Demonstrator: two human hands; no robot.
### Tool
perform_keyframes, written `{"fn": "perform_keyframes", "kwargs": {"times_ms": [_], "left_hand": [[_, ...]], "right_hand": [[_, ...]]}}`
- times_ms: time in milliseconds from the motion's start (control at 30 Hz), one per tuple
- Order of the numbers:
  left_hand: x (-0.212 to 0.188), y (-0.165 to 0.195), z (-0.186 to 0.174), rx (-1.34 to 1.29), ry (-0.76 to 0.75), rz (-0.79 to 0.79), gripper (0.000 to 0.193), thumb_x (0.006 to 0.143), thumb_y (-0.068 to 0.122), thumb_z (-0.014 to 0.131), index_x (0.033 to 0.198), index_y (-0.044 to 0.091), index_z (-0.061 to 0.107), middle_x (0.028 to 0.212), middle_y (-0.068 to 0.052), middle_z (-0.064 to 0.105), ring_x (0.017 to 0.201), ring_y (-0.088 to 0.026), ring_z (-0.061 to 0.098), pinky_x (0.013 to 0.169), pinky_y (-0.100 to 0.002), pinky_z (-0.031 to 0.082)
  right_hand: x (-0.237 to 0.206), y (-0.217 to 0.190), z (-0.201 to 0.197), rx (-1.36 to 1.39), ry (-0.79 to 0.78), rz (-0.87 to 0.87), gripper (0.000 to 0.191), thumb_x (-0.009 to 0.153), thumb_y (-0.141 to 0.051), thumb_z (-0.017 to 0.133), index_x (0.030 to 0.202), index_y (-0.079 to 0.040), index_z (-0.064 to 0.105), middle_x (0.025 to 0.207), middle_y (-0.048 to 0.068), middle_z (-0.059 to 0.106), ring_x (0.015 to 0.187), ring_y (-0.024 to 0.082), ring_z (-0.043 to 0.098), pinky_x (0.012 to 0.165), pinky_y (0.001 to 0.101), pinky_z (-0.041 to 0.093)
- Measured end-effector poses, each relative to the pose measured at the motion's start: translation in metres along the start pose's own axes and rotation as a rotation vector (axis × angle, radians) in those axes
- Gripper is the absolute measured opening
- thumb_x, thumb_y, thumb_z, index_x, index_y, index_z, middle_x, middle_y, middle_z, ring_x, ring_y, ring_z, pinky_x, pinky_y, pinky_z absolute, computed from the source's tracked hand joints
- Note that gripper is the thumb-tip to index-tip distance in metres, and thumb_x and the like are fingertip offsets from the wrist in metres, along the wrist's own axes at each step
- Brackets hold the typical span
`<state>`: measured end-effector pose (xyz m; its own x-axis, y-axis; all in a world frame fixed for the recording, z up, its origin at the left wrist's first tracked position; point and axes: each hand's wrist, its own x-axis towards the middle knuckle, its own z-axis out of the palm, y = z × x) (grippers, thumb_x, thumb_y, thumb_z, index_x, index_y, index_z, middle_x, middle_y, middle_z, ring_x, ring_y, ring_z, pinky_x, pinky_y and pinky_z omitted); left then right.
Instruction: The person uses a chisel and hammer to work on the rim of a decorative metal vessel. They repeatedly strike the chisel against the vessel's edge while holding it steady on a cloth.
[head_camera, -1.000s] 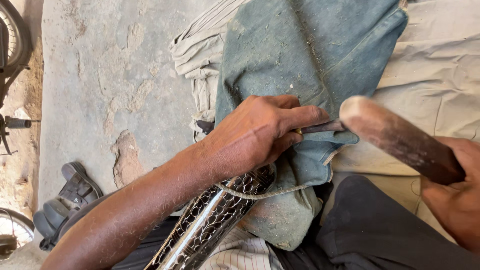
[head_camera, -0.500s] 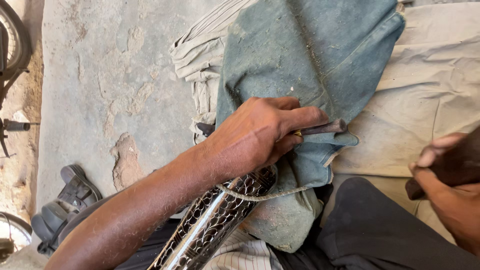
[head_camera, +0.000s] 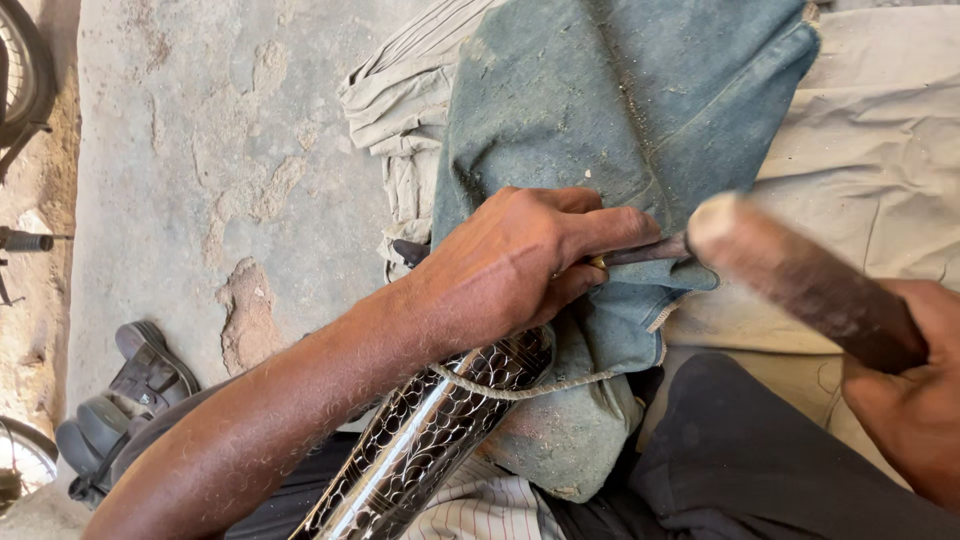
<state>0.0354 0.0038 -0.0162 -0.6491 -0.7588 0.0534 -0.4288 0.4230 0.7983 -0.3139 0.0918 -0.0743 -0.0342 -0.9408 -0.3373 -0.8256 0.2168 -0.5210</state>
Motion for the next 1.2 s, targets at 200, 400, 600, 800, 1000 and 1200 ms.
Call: {"fn": "perform_keyframes", "kwargs": {"times_ms": [200, 400, 600, 800, 1000, 1200], "left_hand": [[0.0, 0.001, 0.0, -0.025, -0.019, -0.052, 0.043, 0.095, 0.006, 0.069, 0.137, 0.012, 0.059, 0.107, -0.013, 0.07, 0.086, -0.03, 0.073, 0.073, -0.044, 0.061], [0.001, 0.004, -0.001, 0.006, 0.005, -0.012, 0.045, 0.092, 0.007, 0.071, 0.136, 0.012, 0.059, 0.107, -0.012, 0.07, 0.09, -0.031, 0.073, 0.077, -0.044, 0.062], [0.001, 0.005, -0.002, -0.041, -0.025, -0.074, 0.039, 0.097, 0.004, 0.068, 0.134, 0.012, 0.06, 0.106, -0.013, 0.071, 0.084, -0.029, 0.074, 0.072, -0.043, 0.062], [0.002, 0.0, 0.0, -0.004, -0.002, -0.019, 0.042, 0.092, 0.006, 0.069, 0.133, 0.011, 0.06, 0.107, -0.012, 0.071, 0.089, -0.03, 0.074, 0.076, -0.042, 0.063], [0.0, 0.0, 0.001, -0.026, 0.013, -0.01, 0.04, 0.097, 0.004, 0.067, 0.136, 0.01, 0.06, 0.108, -0.014, 0.071, 0.087, -0.029, 0.074, 0.074, -0.042, 0.063], [0.0, -0.002, 0.001, 0.003, -0.005, -0.03, 0.043, 0.091, 0.005, 0.071, 0.132, 0.012, 0.061, 0.104, -0.012, 0.07, 0.087, -0.031, 0.073, 0.075, -0.043, 0.062]], "right_hand": [[0.004, 0.01, 0.002, -0.008, -0.065, -0.009, 0.027, 0.093, 0.006, 0.071, 0.118, -0.004, 0.069, 0.083, 0.011, 0.062, 0.066, 0.02, 0.06, 0.055, 0.0367, 0.052], [-0.001, 0.019, 0.001, -0.062, -0.035, -0.043, 0.036, 0.09, 0.004, 0.072, 0.125, -0.001, 0.066, 0.088, 0.014, 0.072, 0.073, 0.02, 0.072, 0.067, 0.0336, 0.057], [0.001, 0.063, 0.011, -0.244, 0.021, -0.089, 0.036, 0.089, -0.001, 0.077, 0.123, 0.002, 0.065, 0.091, 0.018, 0.071, 0.079, 0.024, 0.072, 0.072, 0.0368, 0.059], [0.004, 0.075, 0.016, -0.435, -0.009, -0.397, 0.021, 0.094, -0.003, 0.071, 0.113, -0.002, 0.061, 0.1, 0.012, 0.068, 0.078, 0.015, 0.069, 0.075, 0.0292, 0.057], [0.007, 0.019, -0.003, -0.004, -0.057, -0.071, 0.021, 0.092, 0.001, 0.071, 0.111, 0.002, 0.062, 0.071, 0.009, 0.058, 0.057, 0.017, 0.06, 0.05, 0.0325, 0.049], [0.008, -0.003, 0.001, 0.232, 0.148, -0.034, 0.013, 0.104, 0.0, 0.063, 0.113, 0.002, 0.054, 0.084, 0.002, 0.058, 0.071, 0.011, 0.061, 0.07, 0.0272, 0.053]]}}
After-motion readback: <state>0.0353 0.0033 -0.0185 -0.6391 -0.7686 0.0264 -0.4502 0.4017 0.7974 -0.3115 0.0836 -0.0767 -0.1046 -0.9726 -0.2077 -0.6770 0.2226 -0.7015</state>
